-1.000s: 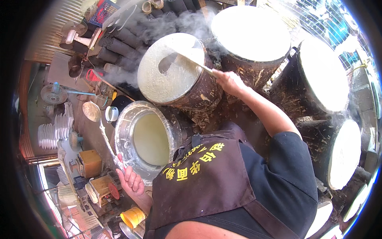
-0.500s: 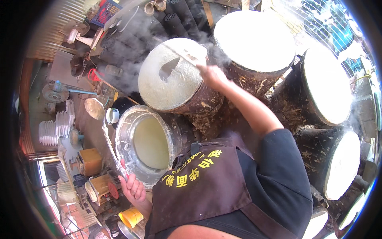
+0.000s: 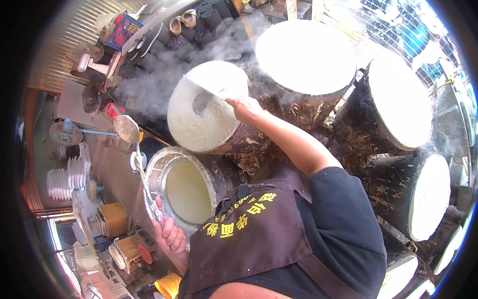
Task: The person ladles batter from a large metal bowl onto several hot round griddles, spreads it into thin circles, and removes cooked sheets with a spatula. The person stacks the finished sheets on a nearby surface.
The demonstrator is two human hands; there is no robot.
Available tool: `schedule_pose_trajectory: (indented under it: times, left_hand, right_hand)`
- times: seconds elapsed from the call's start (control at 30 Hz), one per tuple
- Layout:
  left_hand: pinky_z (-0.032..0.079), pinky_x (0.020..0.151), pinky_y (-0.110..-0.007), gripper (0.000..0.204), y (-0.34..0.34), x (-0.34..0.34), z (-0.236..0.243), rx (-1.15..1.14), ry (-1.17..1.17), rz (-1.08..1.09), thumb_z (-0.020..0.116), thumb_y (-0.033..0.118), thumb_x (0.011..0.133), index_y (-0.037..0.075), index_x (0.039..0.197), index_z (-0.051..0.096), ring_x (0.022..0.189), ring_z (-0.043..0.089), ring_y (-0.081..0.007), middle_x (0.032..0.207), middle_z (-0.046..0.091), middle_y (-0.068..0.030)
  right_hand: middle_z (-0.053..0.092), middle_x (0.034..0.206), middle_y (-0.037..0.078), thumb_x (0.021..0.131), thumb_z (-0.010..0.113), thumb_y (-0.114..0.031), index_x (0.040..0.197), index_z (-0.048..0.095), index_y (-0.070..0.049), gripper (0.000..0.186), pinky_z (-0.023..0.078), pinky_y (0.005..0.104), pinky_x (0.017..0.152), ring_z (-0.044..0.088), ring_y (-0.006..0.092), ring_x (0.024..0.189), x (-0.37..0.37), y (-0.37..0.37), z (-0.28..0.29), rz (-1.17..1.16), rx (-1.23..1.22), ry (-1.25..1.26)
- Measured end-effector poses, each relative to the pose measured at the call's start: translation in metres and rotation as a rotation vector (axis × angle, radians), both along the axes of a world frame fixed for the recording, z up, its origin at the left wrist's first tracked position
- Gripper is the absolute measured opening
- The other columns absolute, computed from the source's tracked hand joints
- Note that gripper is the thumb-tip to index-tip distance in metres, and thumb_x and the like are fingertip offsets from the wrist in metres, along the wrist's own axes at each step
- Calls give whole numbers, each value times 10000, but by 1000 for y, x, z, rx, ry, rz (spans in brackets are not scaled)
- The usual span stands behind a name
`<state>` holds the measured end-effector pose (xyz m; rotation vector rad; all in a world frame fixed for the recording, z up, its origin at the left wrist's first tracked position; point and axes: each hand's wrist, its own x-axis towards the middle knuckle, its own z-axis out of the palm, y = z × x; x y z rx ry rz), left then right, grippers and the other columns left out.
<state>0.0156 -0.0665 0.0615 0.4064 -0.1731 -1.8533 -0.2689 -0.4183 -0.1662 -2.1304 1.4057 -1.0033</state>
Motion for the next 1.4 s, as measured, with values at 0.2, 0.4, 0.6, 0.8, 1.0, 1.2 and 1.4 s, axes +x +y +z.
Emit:
schedule_pose_trajectory:
  times: [0.2, 0.4, 0.6, 0.8, 1.0, 1.2, 1.4]
  left_hand:
    - [260, 290, -183, 507, -3, -16, 11, 12, 39, 117, 318, 351, 1043, 190, 1483, 121, 400, 280, -48, 660, 361, -10]
    - [296, 300, -164, 536, -16, -25, 18, 17, 124, 101, 332, 333, 1042, 202, 1513, 112, 431, 310, -47, 666, 357, -11]
    - [300, 297, -162, 529, -7, -18, 11, 57, 143, 225, 345, 326, 1040, 180, 1508, 144, 435, 315, -45, 665, 356, -11]
    - [304, 294, -170, 535, 1, -22, 13, -54, 177, 96, 358, 321, 1038, 170, 1507, 149, 440, 325, -57, 677, 360, -17]
    - [307, 298, -175, 547, 19, -30, 16, 10, -32, 288, 380, 313, 1033, 169, 1504, 144, 454, 330, -64, 695, 359, -19]
    - [299, 302, -181, 527, 35, -48, 24, 33, -84, 319, 378, 283, 1035, 166, 1499, 157, 444, 314, -68, 695, 358, -20]
    - [277, 317, -170, 512, 47, -67, 28, 84, -111, 319, 368, 275, 1038, 137, 1487, 163, 442, 293, -46, 686, 349, 1]
  right_hand:
    - [640, 889, 237, 841, 449, -15, 1325, 497, -154, 506, 537, 449, 698, 650, 373, 807, -15, 61, 68, -189, 352, 112]
    - [645, 948, 232, 807, 459, -11, 1305, 525, -151, 522, 531, 454, 744, 654, 371, 838, 5, 64, 43, -12, 131, 6]
    - [609, 904, 255, 872, 430, -52, 1332, 481, -167, 476, 524, 465, 765, 640, 392, 860, 0, 80, 61, -167, 388, 71]
    - [670, 916, 212, 804, 468, -18, 1257, 568, -172, 489, 536, 457, 721, 664, 360, 811, 1, 63, 53, -62, 180, 0]
    - [638, 893, 239, 869, 448, -45, 1270, 544, -145, 424, 542, 444, 676, 661, 349, 796, 0, 69, 44, -109, 297, 132]
    - [667, 1092, 183, 810, 392, 56, 1296, 558, -119, 542, 569, 374, 768, 686, 264, 881, 9, 45, 56, 100, 235, -7]
    - [661, 1071, 195, 777, 482, 11, 1262, 577, -99, 506, 521, 393, 870, 660, 339, 946, -16, -4, 65, 64, 173, 85]
